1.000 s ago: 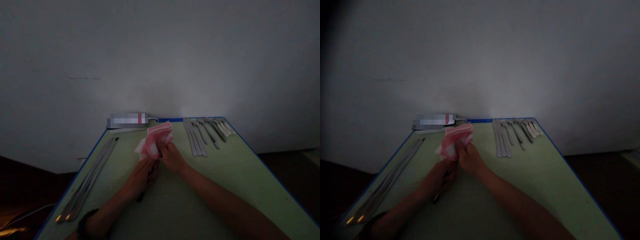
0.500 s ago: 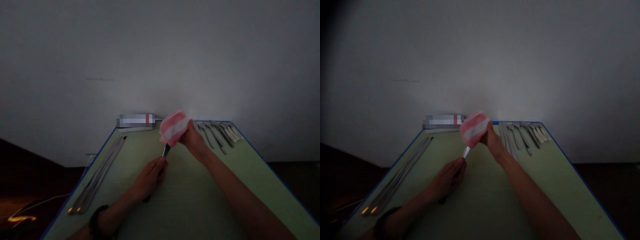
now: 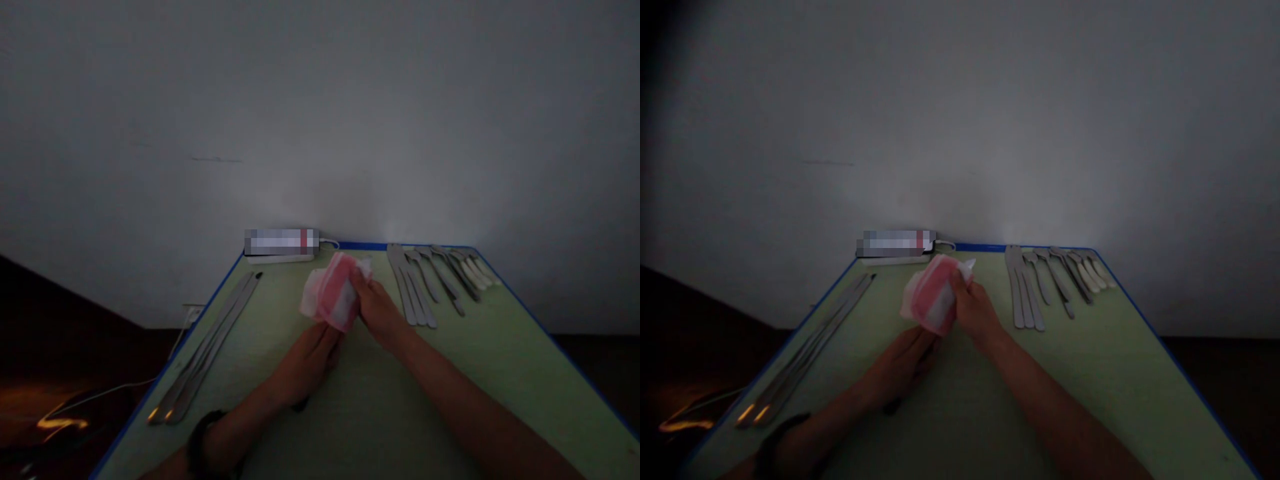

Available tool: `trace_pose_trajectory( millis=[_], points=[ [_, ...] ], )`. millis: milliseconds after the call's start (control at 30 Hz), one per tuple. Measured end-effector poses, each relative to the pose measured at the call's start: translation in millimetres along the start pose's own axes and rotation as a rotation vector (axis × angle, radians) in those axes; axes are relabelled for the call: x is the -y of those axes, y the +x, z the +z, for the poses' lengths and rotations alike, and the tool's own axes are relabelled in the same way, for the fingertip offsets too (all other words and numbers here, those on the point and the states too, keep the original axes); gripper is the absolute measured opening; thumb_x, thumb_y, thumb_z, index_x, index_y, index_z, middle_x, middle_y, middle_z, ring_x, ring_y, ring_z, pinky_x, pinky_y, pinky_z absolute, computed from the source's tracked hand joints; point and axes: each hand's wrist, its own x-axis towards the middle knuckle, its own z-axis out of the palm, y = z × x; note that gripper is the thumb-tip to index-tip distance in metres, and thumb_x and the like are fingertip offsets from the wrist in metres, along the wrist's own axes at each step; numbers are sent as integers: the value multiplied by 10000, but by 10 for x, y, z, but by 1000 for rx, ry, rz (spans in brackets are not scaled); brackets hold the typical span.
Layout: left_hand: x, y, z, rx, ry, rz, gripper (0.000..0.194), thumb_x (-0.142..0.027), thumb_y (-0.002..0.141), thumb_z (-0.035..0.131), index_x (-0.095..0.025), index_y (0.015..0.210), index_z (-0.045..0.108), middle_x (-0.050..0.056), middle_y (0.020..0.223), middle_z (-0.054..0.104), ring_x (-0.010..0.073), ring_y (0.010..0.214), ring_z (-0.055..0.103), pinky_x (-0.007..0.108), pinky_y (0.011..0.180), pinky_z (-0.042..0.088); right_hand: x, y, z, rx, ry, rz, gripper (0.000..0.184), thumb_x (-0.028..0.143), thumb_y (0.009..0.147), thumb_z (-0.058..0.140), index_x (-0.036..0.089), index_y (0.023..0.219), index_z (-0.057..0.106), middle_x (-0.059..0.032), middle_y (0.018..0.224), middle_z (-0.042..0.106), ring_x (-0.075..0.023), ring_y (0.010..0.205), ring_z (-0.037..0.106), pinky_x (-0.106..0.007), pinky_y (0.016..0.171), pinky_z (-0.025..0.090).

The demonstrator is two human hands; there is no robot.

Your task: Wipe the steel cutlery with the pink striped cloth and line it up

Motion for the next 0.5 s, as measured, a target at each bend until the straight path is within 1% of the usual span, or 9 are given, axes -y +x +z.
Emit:
trace_pose_trajectory(
  millis=[67, 167, 233, 267, 333, 433, 500],
  points=[
    [11, 3, -2, 12, -5, 36, 379, -491, 897, 301, -200, 695, 438, -53, 578, 396, 96, 496, 347, 216, 469, 289, 60, 22, -37, -137, -54, -56, 536, 654, 767, 437, 152, 595, 513, 23, 500, 458, -81, 464, 370, -213, 431, 269],
    [-3, 3, -6, 81, 15, 86, 398, -486, 906, 316, -189, 672, 442, -52, 582, 412, 93, 515, 362, 210, 494, 304, 172, 38, -120, -312, -98, -127, 552, 669, 782, 383, 173, 545, 437, 33, 475, 399, -75, 439, 323, -220, 407, 226],
    [-7, -2, -6, 110, 17, 85, 408, -487, 907, 315, -187, 660, 440, -54, 571, 406, 90, 504, 355, 208, 486, 298, 177, 7, -99, -405, -144, -146, 557, 662, 799, 353, 184, 515, 399, 34, 449, 371, -76, 419, 309, -228, 393, 194],
    [-1, -5, -6, 110, 13, 74, 408, -488, 905, 314, -188, 657, 437, -55, 564, 399, 90, 496, 348, 208, 478, 293, 149, -25, -55, -428, -170, -142, 560, 657, 805, 344, 189, 500, 385, 33, 436, 364, -77, 409, 308, -232, 388, 183],
    [29, -9, -12, 74, 5, 55, 390, -484, 897, 319, -192, 675, 450, -50, 572, 403, 94, 494, 349, 210, 471, 298, 47, -114, 85, -419, -201, -114, 567, 650, 811, 336, 193, 477, 380, 24, 419, 377, -81, 396, 325, -238, 384, 183],
    [89, 0, -44, -35, 16, 75, 328, -461, 862, 367, -195, 718, 494, -15, 634, 458, 117, 550, 391, 220, 496, 338, -110, -254, 298, -321, -212, -73, 572, 637, 816, 338, 185, 475, 422, 1, 432, 442, -90, 405, 379, -235, 393, 228],
    [102, 14, -72, -62, 36, 110, 269, -429, 820, 446, -194, 715, 525, 11, 682, 496, 135, 613, 424, 228, 538, 367, -150, -297, 358, -257, -218, -73, 571, 629, 821, 338, 184, 473, 424, 4, 427, 447, -87, 400, 380, -232, 393, 233]
  ],
)
